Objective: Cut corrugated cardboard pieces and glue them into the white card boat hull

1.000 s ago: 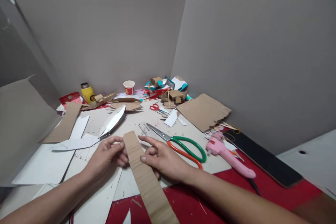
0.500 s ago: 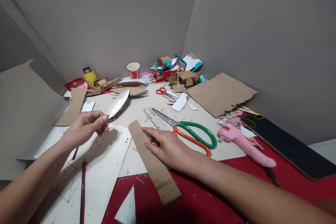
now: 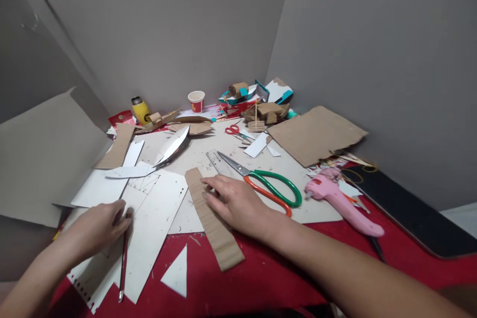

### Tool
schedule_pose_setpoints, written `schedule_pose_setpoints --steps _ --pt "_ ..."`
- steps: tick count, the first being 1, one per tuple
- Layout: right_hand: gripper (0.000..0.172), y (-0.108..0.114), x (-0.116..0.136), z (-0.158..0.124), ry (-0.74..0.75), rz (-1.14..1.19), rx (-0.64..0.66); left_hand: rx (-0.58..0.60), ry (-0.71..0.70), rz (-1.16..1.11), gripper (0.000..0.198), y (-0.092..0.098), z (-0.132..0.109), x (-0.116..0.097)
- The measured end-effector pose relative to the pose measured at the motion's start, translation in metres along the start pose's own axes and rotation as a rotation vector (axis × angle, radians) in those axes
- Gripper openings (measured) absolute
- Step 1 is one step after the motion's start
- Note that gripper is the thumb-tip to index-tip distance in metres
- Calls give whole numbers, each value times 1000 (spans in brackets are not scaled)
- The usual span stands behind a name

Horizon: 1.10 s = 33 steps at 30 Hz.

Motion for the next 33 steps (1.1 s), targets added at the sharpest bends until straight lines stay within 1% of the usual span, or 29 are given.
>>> schedule_pose_setpoints --steps 2,4,7,8,9,10,12,14,15,17,18,20,22,23,24,25,26,27,28,29,30,31,33 --pt "31 0 5 -2 35 14 2 9 -15 13 18 -8 -6 1" --pt "31 -1 10 -3 73 10 4 -3 -35 26 15 -12 -9 1" --pt "31 -2 18 -3 149 -18 13 -38 -41 34 15 -12 -11 6" --pt "30 -2 22 -4 184 -29 8 -75 -16 -2 16 -8 -11 10" --pt "30 -1 27 -5 224 -36 1 -89 -14 -83 17 -7 -11 12" --pt "30 1 32 -6 268 -39 -13 -102 -18 -215 20 -5 -11 12" --pt "36 5 44 -9 362 -49 -41 -69 -13 -609 22 -6 -10 5" --pt "48 8 57 -15 462 -78 -73 -45 17 -924 26 -8 -8 -13" --pt "53 9 64 -19 516 -99 -91 -74 40 -1049 28 -8 -6 -23" --pt "56 9 77 -25 614 -145 -122 -31 51 -1234 31 -17 -2 -56" --pt "55 8 82 -27 650 -168 -133 6 28 -1296 32 -23 1 -76" --pt "49 7 87 -28 686 -205 -148 58 -60 -1382 25 -30 6 -114" --pt "41 14 90 -27 693 -201 -184 119 -103 -1393 22 -37 10 -141" --pt "38 24 90 -27 701 -171 -223 167 -94 -1393 21 -43 13 -148" --pt "35 36 90 -28 704 -129 -274 208 -124 -1380 18 -44 15 -155" --pt "31 52 88 -29 698 -79 -338 225 -184 -1336 17 -41 16 -160" --pt "27 68 84 -30 673 -37 -396 199 -247 -1257 18 -36 19 -161" --pt "21 82 75 -29 606 -12 -446 145 -319 -1138 20 -29 21 -159" --pt "18 94 62 -27 500 -4 -475 66 -383 -978 21 -22 22 -156" --pt "18 101 49 -24 381 -31 -473 -20 -436 -805 21 -17 23 -152" --pt "18 100 35 -20 267 -89 -426 -92 -482 -632 19 -15 22 -150" --pt "19 93 21 -16 156 -159 -330 -139 -530 -481 19 -16 22 -149" --pt "21 67 -7 -13 -35 -317 -100 -191 -631 -253 25 -26 18 -153"
Point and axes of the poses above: each hand's wrist, its own z-axis towards the middle knuckle, its own y-axis out of the back of the hand, x = y × z, the point moved 10 cm from there along z, towards the middle knuckle, and after that the axes turned 1 degree about -x, right-handed, at the moved point
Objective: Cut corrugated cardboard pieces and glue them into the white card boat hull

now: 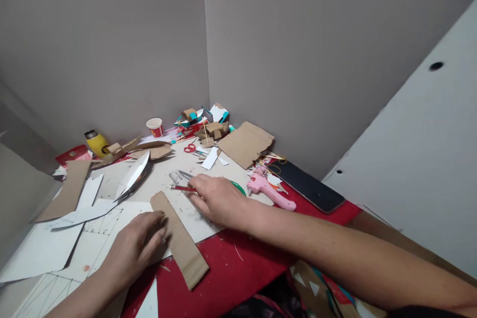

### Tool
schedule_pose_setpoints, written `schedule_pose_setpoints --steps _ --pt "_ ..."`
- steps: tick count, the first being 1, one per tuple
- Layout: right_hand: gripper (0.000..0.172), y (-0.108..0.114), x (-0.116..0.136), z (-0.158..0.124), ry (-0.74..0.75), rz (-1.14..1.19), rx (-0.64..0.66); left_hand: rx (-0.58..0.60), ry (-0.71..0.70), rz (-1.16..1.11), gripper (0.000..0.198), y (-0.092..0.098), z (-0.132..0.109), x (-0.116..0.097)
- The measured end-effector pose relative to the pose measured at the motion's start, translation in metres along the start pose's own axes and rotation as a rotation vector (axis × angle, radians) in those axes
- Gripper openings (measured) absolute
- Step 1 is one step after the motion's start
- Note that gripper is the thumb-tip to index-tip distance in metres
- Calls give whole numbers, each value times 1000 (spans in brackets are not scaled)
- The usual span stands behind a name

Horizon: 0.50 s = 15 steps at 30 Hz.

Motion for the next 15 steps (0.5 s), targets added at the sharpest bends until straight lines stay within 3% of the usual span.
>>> schedule_pose_setpoints --steps 2,5,10,15 --pt "33 -30 -10 -4 -89 -152 197 29 -104 151 35 -12 -2 -5" --pt "52 -52 -12 -6 -131 -305 311 59 -192 299 46 -25 -2 -11" --pt "53 -58 -6 4 -131 -349 366 131 -237 347 52 -35 0 -13" --pt "47 -60 -10 15 -177 -328 402 204 -222 254 56 -44 1 -3"
Point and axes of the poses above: each hand's wrist, its own z-axis towards the middle knuckle, its own y-axis out of the back of the hand, x = y × z, the point moved 10 cm from there along z, towards the middle knuckle, and after that the axes turned 1 degree about -x, right-handed, at the moved point
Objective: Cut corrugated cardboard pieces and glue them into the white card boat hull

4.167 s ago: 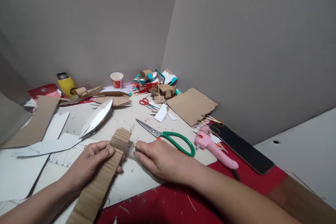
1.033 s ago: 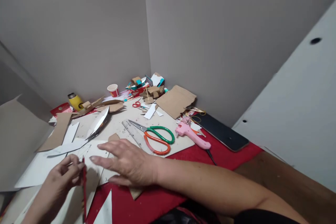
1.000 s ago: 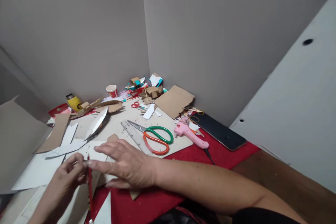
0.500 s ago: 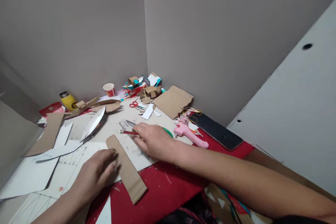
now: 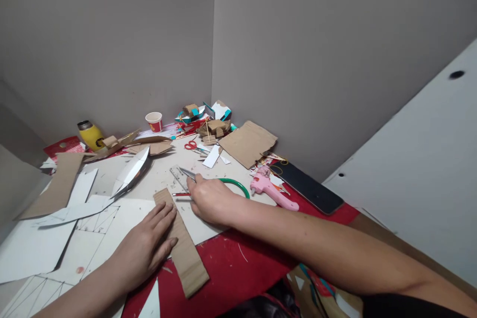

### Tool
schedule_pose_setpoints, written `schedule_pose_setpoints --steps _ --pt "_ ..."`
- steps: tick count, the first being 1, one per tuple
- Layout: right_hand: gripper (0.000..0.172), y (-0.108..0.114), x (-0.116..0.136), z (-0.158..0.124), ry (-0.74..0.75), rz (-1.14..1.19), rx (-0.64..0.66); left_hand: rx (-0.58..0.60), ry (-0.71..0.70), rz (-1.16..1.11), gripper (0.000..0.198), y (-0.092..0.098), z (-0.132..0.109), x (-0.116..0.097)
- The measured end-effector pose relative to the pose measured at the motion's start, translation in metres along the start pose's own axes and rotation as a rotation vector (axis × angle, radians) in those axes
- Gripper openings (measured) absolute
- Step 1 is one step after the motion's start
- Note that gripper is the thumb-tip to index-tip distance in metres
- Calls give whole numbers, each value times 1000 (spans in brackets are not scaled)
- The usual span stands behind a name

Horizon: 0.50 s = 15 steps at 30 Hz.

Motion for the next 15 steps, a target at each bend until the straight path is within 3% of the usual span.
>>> schedule_pose_setpoints --steps 5,10,15 --pt "45 -2 -4 15 -15 61 15 -6 -15 -70 56 1 9 3" --pt "55 11 -17 26 -3 214 3 -56 -28 -103 55 4 11 4" --pt "54 15 -14 -2 -10 459 -21 -178 -17 -145 48 12 6 6"
Point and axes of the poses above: each hand's wrist, its own z-axis towards the middle knuckle, its own y-axis out of the back of the hand, x = y × z, the point moved 10 cm from there along z, towards the middle knuckle, and after that the axes turned 1 degree about -x, right-handed, at the moved point
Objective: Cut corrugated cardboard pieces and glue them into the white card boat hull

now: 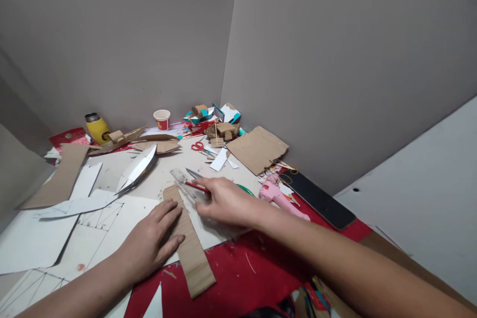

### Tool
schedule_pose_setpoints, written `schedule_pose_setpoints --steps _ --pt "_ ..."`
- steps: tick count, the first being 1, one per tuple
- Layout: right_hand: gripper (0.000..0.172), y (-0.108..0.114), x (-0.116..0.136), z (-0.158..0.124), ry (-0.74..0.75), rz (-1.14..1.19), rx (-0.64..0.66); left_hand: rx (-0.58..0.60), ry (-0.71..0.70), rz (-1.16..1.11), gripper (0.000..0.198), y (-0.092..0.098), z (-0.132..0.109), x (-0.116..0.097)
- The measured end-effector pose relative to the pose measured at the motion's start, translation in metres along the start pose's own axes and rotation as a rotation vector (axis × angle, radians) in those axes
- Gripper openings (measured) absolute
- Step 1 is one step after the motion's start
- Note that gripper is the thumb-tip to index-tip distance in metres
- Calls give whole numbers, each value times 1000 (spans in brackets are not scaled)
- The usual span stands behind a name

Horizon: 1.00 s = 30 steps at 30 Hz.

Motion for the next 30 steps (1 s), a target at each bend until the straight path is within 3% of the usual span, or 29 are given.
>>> schedule_pose_setpoints --steps 6,12,16,22,30 --pt "52 -26 16 -27 21 -19 10 -63 18 0 18 8 0 -2" --pt "40 -38 21 -18 42 -45 49 -175 6 69 53 16 -1 3" --pt "48 -45 21 -17 72 -72 90 -163 -14 100 71 9 -1 7" --pt "57 -55 20 -13 106 -137 146 -94 5 165 66 0 -1 14" --pt "59 -56 17 -14 150 -114 25 -71 -8 199 71 3 2 12"
Point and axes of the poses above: each hand's wrist, its own z-axis towards the middle knuckle, its own y-axis out of the back of the hand, x = y × z, the point moved 10 cm from there along z, towards the middle knuckle, and after that the axes turned 1 degree about -x, right-handed, at the moved point
